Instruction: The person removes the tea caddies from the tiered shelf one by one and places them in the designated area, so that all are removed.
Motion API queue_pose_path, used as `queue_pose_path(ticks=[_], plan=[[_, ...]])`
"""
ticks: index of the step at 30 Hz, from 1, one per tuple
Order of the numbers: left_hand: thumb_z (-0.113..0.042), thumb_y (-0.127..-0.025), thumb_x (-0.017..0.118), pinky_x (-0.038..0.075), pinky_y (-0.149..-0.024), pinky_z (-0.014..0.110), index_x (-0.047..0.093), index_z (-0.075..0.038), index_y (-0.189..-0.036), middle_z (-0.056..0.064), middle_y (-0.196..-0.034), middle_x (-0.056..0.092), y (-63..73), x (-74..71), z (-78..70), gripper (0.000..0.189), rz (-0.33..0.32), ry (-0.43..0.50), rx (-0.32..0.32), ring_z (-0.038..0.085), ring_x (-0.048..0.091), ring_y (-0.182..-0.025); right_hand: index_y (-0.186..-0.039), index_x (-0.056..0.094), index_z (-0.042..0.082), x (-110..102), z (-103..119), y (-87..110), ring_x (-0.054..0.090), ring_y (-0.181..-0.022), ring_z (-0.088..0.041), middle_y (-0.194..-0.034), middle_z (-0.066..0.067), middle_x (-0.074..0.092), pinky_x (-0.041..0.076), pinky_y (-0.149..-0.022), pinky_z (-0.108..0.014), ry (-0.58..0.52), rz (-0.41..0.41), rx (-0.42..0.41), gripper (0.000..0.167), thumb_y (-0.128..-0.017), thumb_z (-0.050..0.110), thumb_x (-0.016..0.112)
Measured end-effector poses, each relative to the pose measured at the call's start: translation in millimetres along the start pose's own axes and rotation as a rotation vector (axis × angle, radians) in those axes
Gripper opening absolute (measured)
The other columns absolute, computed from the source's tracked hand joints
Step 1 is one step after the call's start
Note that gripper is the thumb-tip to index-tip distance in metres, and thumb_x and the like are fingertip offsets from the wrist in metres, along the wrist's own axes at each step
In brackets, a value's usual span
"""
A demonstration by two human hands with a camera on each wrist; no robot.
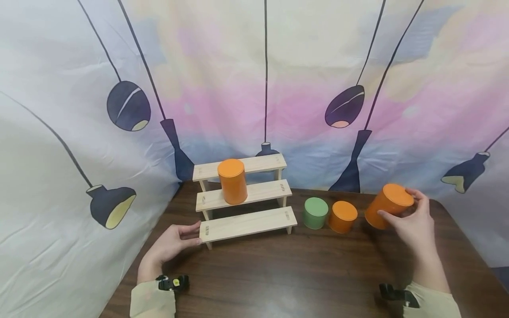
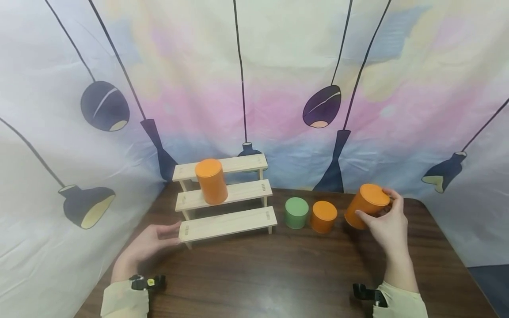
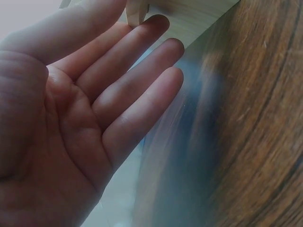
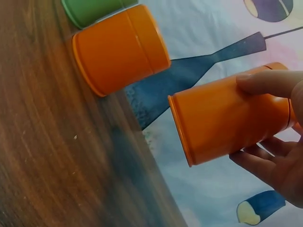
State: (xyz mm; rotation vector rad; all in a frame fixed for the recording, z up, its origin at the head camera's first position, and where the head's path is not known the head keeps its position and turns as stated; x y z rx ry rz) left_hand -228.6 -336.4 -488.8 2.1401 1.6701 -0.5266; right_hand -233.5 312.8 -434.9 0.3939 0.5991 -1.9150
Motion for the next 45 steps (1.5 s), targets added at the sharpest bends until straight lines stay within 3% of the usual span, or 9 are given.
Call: queue_pose_path(ticks=[3, 6, 9, 16, 19, 23, 31, 37, 45], plan=[[-0.023, -0.094, 0.086, 0.054, -0.096, 0.019, 0.059, 0.004, -0.148, 0.019, -0.153, 0.056, -0.8, -0.3, 0.5, 0.066, 0.000, 0.000, 0.003, 0.027, 0.069, -0.126, -0.169, 0.015, 0.006, 2.0, -6.1, -1.6, 0.059, -0.123, -0.049, -0.156, -0.034, 0.043, 0.052, -0.073, -0.011, 0.023, 0.033, -0.022, 0.109, -0.091, 0.023, 0.089], [-0.024, -0.094, 0.085, 0.054, -0.096, 0.019, 0.059, 0.003, -0.148, 0.019, -0.153, 0.056, -1.1, -0.9, 0.9, 0.066, 0.003, -0.007, 0.005, 0.026, 0.069, -0.126, -0.171, 0.007, 0.006, 4.4, -10.3, -3.2, 0.054, -0.129, -0.058, -0.156, -0.040, 0.038, 0.062, -0.089, -0.042, 0.049, 0.084, -0.052, 0.115, -0.091, 0.023, 0.089], [-0.024, -0.094, 0.085, 0.054, -0.097, 0.019, 0.059, 0.003, -0.148, 0.019, -0.153, 0.056, -1.3, -1.3, 0.8, 0.066, 0.004, -0.004, 0.003, 0.026, 0.069, -0.126, -0.171, 0.002, 0.006, 8.2, -12.2, -3.9, 0.051, -0.129, -0.063, -0.155, -0.044, 0.038, 0.050, -0.095, -0.071, 0.066, 0.127, -0.080, 0.118, -0.092, 0.023, 0.088], [-0.022, -0.094, 0.085, 0.054, -0.096, 0.019, 0.059, 0.004, -0.148, 0.020, -0.153, 0.056, -1.9, -1.6, -0.3, 0.066, 0.004, 0.005, 0.006, 0.028, 0.069, -0.126, -0.170, 0.006, 0.001, 15.5, -16.2, -6.2, 0.050, -0.133, -0.062, -0.156, -0.043, 0.038, 0.050, -0.099, -0.068, 0.059, 0.195, -0.101, 0.115, -0.093, 0.025, 0.088], [-0.023, -0.094, 0.085, 0.053, -0.096, 0.018, 0.059, 0.004, -0.148, 0.020, -0.153, 0.056, -2.1, -0.9, -1.6, 0.066, 0.007, 0.002, 0.012, 0.028, 0.069, -0.126, -0.169, 0.013, 0.000, 17.4, -19.1, -7.5, 0.052, -0.132, -0.060, -0.154, -0.042, 0.041, 0.060, -0.090, -0.039, 0.060, 0.217, -0.096, 0.112, -0.092, 0.028, 0.089], [-0.023, -0.095, 0.085, 0.053, -0.096, 0.018, 0.059, 0.004, -0.148, 0.020, -0.153, 0.056, -2.3, 0.2, -2.1, 0.066, 0.006, 0.001, 0.009, 0.027, 0.069, -0.126, -0.168, 0.018, 0.000, 20.2, -22.0, -8.7, 0.054, -0.130, -0.060, -0.152, -0.041, 0.043, 0.045, -0.075, -0.010, 0.068, 0.226, -0.109, 0.110, -0.090, 0.027, 0.091], [-0.022, -0.094, 0.085, 0.054, -0.096, 0.019, 0.059, 0.004, -0.148, 0.019, -0.153, 0.056, -1.7, 0.8, -0.8, 0.065, 0.003, 0.017, -0.002, 0.027, 0.069, -0.127, -0.167, 0.020, 0.001, 24.3, -25.5, -8.0, 0.055, -0.128, -0.058, -0.150, -0.039, 0.045, 0.050, -0.076, -0.016, 0.059, 0.244, -0.115, 0.110, -0.087, 0.022, 0.093], [-0.022, -0.095, 0.085, 0.054, -0.096, 0.019, 0.059, 0.005, -0.148, 0.020, -0.153, 0.056, -1.2, 1.3, -0.2, 0.065, -0.003, 0.018, -0.010, 0.028, 0.069, -0.126, -0.166, 0.019, -0.001, 24.0, -26.4, -8.8, 0.054, -0.129, -0.058, -0.150, -0.039, 0.044, 0.046, -0.076, -0.009, 0.036, 0.256, -0.115, 0.110, -0.086, 0.015, 0.093], [-0.023, -0.095, 0.085, 0.052, -0.096, 0.017, 0.058, 0.004, -0.149, 0.019, -0.153, 0.056, -0.8, 1.4, -0.5, 0.066, -0.003, -0.001, -0.007, 0.025, 0.069, -0.126, -0.165, 0.017, -0.003, 21.2, -26.7, -9.0, 0.051, -0.131, -0.058, -0.150, -0.039, 0.041, 0.055, -0.087, -0.028, 0.032, 0.281, -0.101, 0.111, -0.085, 0.007, 0.092]])
Point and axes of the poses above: each hand's wrist, its own y-axis away from the middle knuckle, its own x-axis out of the palm, z = x × y, the point moved 1 cm from there along -y, towards the middle knuckle
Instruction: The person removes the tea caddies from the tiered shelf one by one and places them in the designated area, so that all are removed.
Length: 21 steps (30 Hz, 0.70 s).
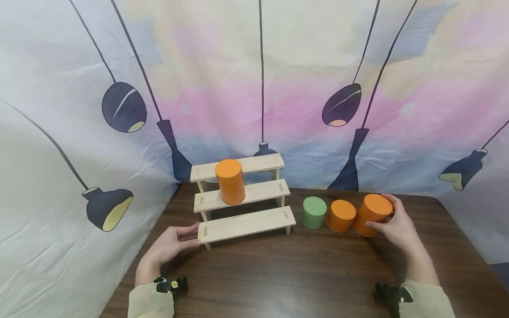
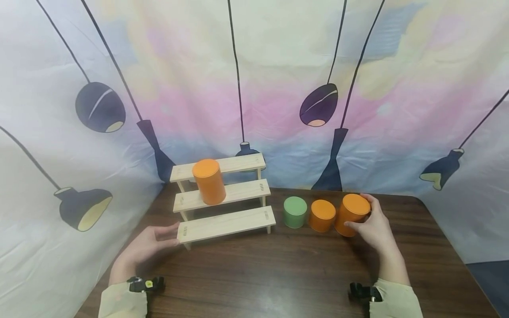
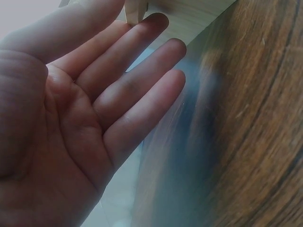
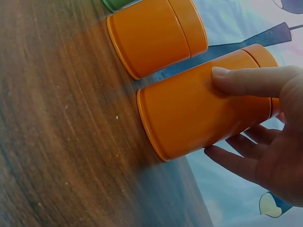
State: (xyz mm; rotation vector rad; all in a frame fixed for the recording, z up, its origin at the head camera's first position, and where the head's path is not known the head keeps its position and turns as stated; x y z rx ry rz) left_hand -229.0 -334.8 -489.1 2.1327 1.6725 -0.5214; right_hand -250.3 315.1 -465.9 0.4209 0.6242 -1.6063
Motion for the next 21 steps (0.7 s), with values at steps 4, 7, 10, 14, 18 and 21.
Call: queue_pose_path(ticks=[4, 7, 10, 14, 18, 21], plan=[[-0.023, -0.095, 0.085, 0.053, -0.096, 0.018, 0.058, 0.005, -0.149, 0.019, -0.152, 0.056, 0.1, -0.2, -0.4, 0.066, 0.000, -0.002, 0.001, 0.026, 0.069, -0.126, -0.166, 0.015, -0.002, -0.5, -1.0, 0.9, 0.050, -0.131, -0.059, -0.150, -0.040, 0.040, 0.056, -0.095, -0.052, -0.003, 0.013, 0.005, 0.111, -0.086, 0.006, 0.091], [-0.023, -0.095, 0.085, 0.053, -0.095, 0.018, 0.059, 0.004, -0.148, 0.019, -0.153, 0.056, 0.2, -0.3, -0.4, 0.065, -0.001, 0.001, 0.002, 0.027, 0.068, -0.127, -0.167, 0.012, -0.002, -0.7, -1.8, 1.0, 0.048, -0.133, -0.061, -0.151, -0.041, 0.038, 0.051, -0.100, -0.066, -0.019, 0.031, 0.010, 0.111, -0.087, 0.005, 0.089], [-0.023, -0.095, 0.085, 0.052, -0.096, 0.017, 0.059, 0.004, -0.148, 0.018, -0.153, 0.056, 0.2, -0.4, 0.0, 0.065, 0.000, 0.001, 0.004, 0.027, 0.067, -0.128, -0.168, 0.008, -0.001, -1.3, -2.4, 0.7, 0.044, -0.135, -0.064, -0.153, -0.042, 0.034, 0.047, -0.103, -0.071, -0.044, 0.051, 0.014, 0.112, -0.089, 0.004, 0.088], [-0.023, -0.095, 0.085, 0.052, -0.095, 0.017, 0.060, 0.003, -0.148, 0.018, -0.153, 0.056, 0.0, -0.2, 0.2, 0.064, 0.002, 0.008, 0.003, 0.027, 0.067, -0.128, -0.169, 0.003, 0.001, -3.0, -1.9, 0.7, 0.042, -0.136, -0.066, -0.156, -0.043, 0.030, 0.046, -0.104, -0.073, -0.057, 0.072, 0.021, 0.116, -0.089, 0.003, 0.087], [-0.022, -0.095, 0.085, 0.053, -0.095, 0.018, 0.060, 0.004, -0.148, 0.019, -0.153, 0.055, -0.3, 0.1, 0.0, 0.064, 0.002, 0.019, 0.001, 0.027, 0.068, -0.127, -0.171, -0.002, 0.005, -5.6, 1.1, 1.3, 0.046, -0.134, -0.064, -0.159, -0.044, 0.026, 0.048, -0.102, -0.070, -0.050, 0.084, 0.011, 0.122, -0.088, 0.003, 0.088], [-0.022, -0.095, 0.085, 0.053, -0.095, 0.018, 0.059, 0.004, -0.148, 0.019, -0.153, 0.056, -0.6, 0.1, 0.4, 0.064, 0.001, 0.020, 0.003, 0.027, 0.068, -0.127, -0.171, -0.006, 0.007, -8.1, 4.5, 2.1, 0.049, -0.132, -0.063, -0.160, -0.044, 0.025, 0.054, -0.098, -0.064, -0.041, 0.084, -0.006, 0.125, -0.089, 0.005, 0.088]])
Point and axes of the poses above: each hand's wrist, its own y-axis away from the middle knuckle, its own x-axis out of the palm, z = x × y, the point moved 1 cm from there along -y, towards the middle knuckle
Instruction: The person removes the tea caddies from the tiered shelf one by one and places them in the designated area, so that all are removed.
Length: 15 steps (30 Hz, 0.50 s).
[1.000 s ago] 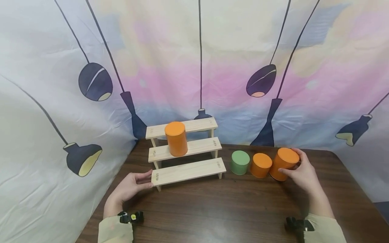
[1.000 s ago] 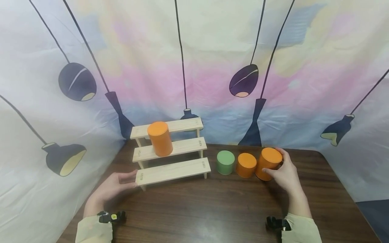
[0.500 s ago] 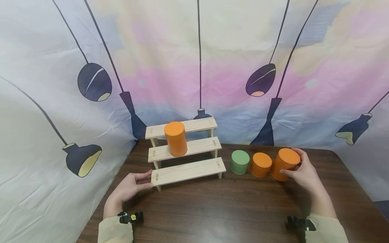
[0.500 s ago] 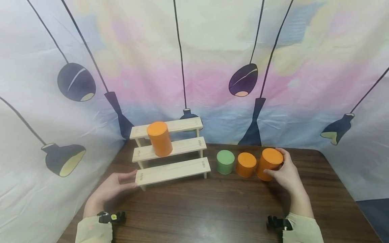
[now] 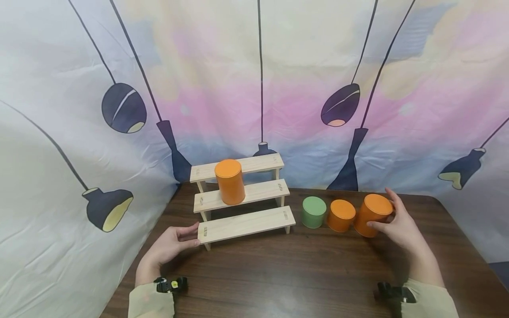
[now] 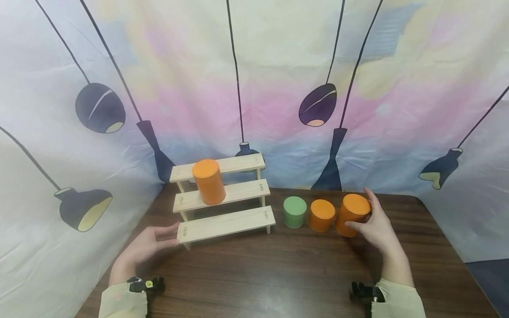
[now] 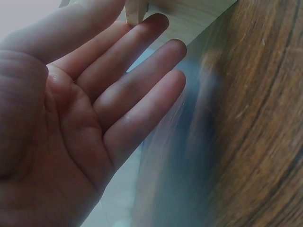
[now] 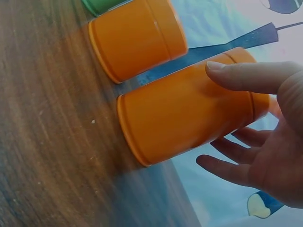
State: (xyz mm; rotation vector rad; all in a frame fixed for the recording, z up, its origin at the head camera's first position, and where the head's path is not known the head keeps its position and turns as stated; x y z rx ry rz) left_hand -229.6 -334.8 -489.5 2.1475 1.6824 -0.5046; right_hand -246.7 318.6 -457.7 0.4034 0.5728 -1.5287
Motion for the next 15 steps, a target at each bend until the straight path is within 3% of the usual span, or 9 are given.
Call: queue_pose_path(ticks=[7, 11, 13, 15], plan=[[-0.021, -0.095, 0.084, 0.053, -0.095, 0.018, 0.059, 0.005, -0.148, 0.020, -0.153, 0.056, -0.4, -0.4, 2.0, 0.064, 0.000, -0.011, 0.013, 0.025, 0.069, -0.125, -0.172, -0.006, 0.012, -3.2, 9.0, 1.9, 0.050, -0.133, -0.062, -0.164, -0.040, 0.028, 0.057, -0.098, -0.055, -0.007, 0.022, -0.029, 0.123, -0.093, 0.015, 0.087], [-0.022, -0.095, 0.084, 0.053, -0.096, 0.018, 0.059, 0.005, -0.148, 0.020, -0.153, 0.056, -0.1, -0.5, 2.1, 0.064, 0.001, -0.022, 0.019, 0.024, 0.068, -0.125, -0.173, -0.003, 0.017, -4.5, 14.0, 2.1, 0.036, -0.145, -0.061, -0.170, -0.036, 0.018, 0.046, -0.108, -0.067, -0.038, 0.009, -0.013, 0.119, -0.095, 0.025, 0.086], [-0.022, -0.095, 0.084, 0.052, -0.096, 0.018, 0.059, 0.005, -0.148, 0.019, -0.153, 0.055, 0.1, -0.4, 1.6, 0.064, 0.002, -0.026, 0.019, 0.024, 0.068, -0.126, -0.174, -0.001, 0.017, -5.7, 15.8, 3.4, 0.025, -0.149, -0.063, -0.172, -0.036, 0.010, 0.033, -0.109, -0.080, -0.036, -0.014, 0.001, 0.116, -0.096, 0.029, 0.085], [-0.023, -0.095, 0.084, 0.052, -0.096, 0.018, 0.059, 0.005, -0.148, 0.019, -0.153, 0.056, 0.4, -0.3, 0.6, 0.065, 0.001, -0.035, 0.017, 0.024, 0.067, -0.126, -0.174, 0.003, 0.016, -7.7, 17.4, 5.1, 0.017, -0.152, -0.064, -0.172, -0.036, 0.006, 0.025, -0.108, -0.085, -0.016, -0.046, 0.012, 0.113, -0.096, 0.033, 0.084]])
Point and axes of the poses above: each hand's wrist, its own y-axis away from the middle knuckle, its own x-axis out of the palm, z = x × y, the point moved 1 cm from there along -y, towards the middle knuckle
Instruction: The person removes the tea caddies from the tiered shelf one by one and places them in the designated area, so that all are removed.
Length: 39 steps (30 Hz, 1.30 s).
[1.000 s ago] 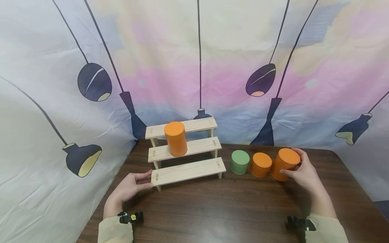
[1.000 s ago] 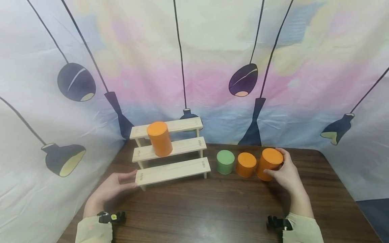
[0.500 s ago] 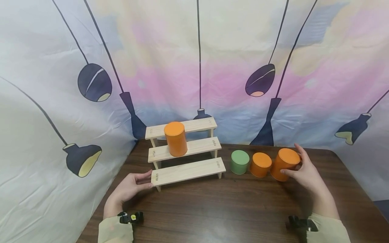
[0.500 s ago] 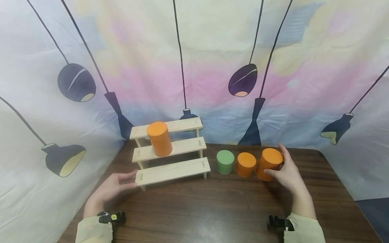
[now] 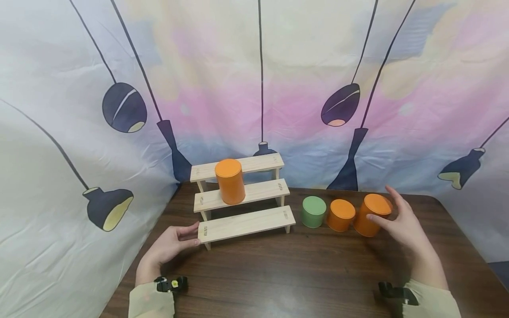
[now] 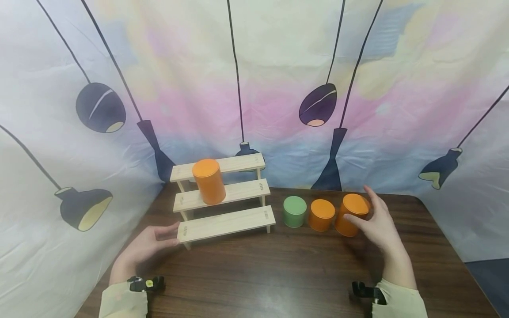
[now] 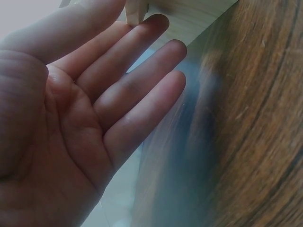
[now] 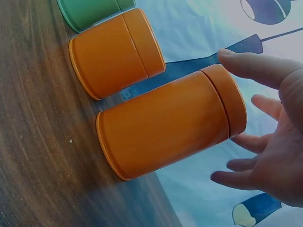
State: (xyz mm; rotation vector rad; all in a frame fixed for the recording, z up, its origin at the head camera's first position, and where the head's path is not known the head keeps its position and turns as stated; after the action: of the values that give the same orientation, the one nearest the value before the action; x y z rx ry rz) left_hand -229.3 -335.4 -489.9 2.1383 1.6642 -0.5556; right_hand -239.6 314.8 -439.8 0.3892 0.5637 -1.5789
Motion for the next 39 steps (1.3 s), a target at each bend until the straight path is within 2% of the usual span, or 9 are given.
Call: queue_pose_path(ticks=[5, 13, 16, 19, 21, 24, 30, 34, 39], plan=[[-0.025, -0.095, 0.084, 0.051, -0.097, 0.018, 0.060, 0.004, -0.148, 0.017, -0.152, 0.057, 0.3, -1.2, -2.3, 0.065, -0.005, -0.016, -0.010, 0.025, 0.068, -0.127, -0.173, 0.012, 0.013, -5.2, 4.7, 5.1, 0.012, -0.152, -0.066, -0.172, -0.036, 0.007, 0.016, -0.108, -0.089, 0.056, -0.087, -0.008, 0.104, -0.099, 0.038, 0.080], [-0.026, -0.095, 0.085, 0.051, -0.097, 0.018, 0.060, 0.003, -0.147, 0.017, -0.153, 0.056, 1.2, -2.9, -3.2, 0.065, -0.004, -0.029, -0.022, 0.026, 0.068, -0.127, -0.169, 0.032, 0.011, -3.2, 18.7, 11.5, 0.018, -0.155, -0.057, -0.173, -0.029, 0.021, 0.017, -0.116, -0.082, 0.025, -0.276, -0.023, 0.081, -0.103, 0.032, 0.074], [-0.026, -0.095, 0.085, 0.051, -0.097, 0.018, 0.060, 0.003, -0.148, 0.017, -0.153, 0.056, 3.0, -2.5, -3.4, 0.065, -0.002, -0.022, -0.026, 0.026, 0.068, -0.127, -0.166, 0.041, 0.014, 1.3, 26.8, 12.0, 0.024, -0.158, -0.044, -0.174, -0.018, 0.027, 0.023, -0.123, -0.070, -0.021, -0.417, 0.017, 0.073, -0.103, 0.028, 0.074], [-0.026, -0.095, 0.085, 0.053, -0.097, 0.020, 0.060, 0.003, -0.148, 0.017, -0.153, 0.056, 5.3, -2.2, -2.8, 0.065, -0.003, -0.014, -0.039, 0.027, 0.068, -0.128, -0.160, 0.052, 0.015, 12.2, 37.6, 12.0, 0.034, -0.156, -0.027, -0.169, -0.009, 0.039, 0.030, -0.126, -0.049, -0.122, -0.591, 0.003, 0.062, -0.102, 0.022, 0.074], [-0.026, -0.095, 0.085, 0.054, -0.097, 0.020, 0.061, 0.002, -0.148, 0.017, -0.153, 0.057, 7.0, -2.5, -2.5, 0.065, -0.006, -0.025, -0.047, 0.027, 0.068, -0.128, -0.152, 0.061, 0.011, 22.3, 44.8, 10.5, 0.041, -0.151, -0.019, -0.161, -0.008, 0.049, 0.032, -0.123, -0.035, -0.181, -0.685, -0.074, 0.051, -0.103, 0.017, 0.073], [-0.028, -0.095, 0.085, 0.053, -0.097, 0.021, 0.062, 0.001, -0.147, 0.015, -0.152, 0.059, 8.8, -3.5, -3.4, 0.064, -0.015, -0.048, -0.052, 0.026, 0.068, -0.128, -0.138, 0.071, 0.002, 42.0, 58.3, 7.5, 0.051, -0.139, -0.012, -0.148, -0.010, 0.061, 0.041, -0.111, -0.023, -0.251, -0.753, -0.222, 0.034, -0.104, 0.010, 0.070], [-0.026, -0.095, 0.085, 0.053, -0.096, 0.019, 0.061, 0.002, -0.147, 0.017, -0.152, 0.058, 5.7, -3.3, -5.3, 0.064, -0.008, -0.020, -0.032, 0.028, 0.067, -0.128, -0.110, 0.074, -0.016, 88.3, 102.5, 7.8, 0.059, -0.129, -0.008, -0.121, -0.027, 0.072, 0.044, -0.113, -0.025, -0.365, -0.735, -0.475, 0.014, -0.101, -0.009, 0.065], [-0.024, -0.095, 0.084, 0.054, -0.095, 0.018, 0.060, 0.004, -0.147, 0.019, -0.153, 0.056, 2.5, -1.1, -3.0, 0.064, -0.006, 0.015, -0.029, 0.029, 0.068, -0.127, -0.099, 0.076, -0.016, 118.3, 125.3, 4.5, 0.067, -0.118, -0.019, -0.107, -0.032, 0.073, 0.048, -0.107, -0.022, -0.368, -0.616, -0.575, 0.008, -0.093, -0.017, 0.072], [-0.025, -0.095, 0.085, 0.055, -0.094, 0.019, 0.061, 0.003, -0.147, 0.018, -0.152, 0.057, 1.0, 0.4, -1.0, 0.064, -0.014, 0.023, -0.029, 0.027, 0.069, -0.126, -0.098, 0.082, -0.003, 158.0, 119.7, -15.1, 0.067, -0.107, -0.028, -0.105, -0.021, 0.077, 0.047, -0.099, -0.021, -0.345, -0.419, -0.629, 0.015, -0.086, -0.012, 0.083]])
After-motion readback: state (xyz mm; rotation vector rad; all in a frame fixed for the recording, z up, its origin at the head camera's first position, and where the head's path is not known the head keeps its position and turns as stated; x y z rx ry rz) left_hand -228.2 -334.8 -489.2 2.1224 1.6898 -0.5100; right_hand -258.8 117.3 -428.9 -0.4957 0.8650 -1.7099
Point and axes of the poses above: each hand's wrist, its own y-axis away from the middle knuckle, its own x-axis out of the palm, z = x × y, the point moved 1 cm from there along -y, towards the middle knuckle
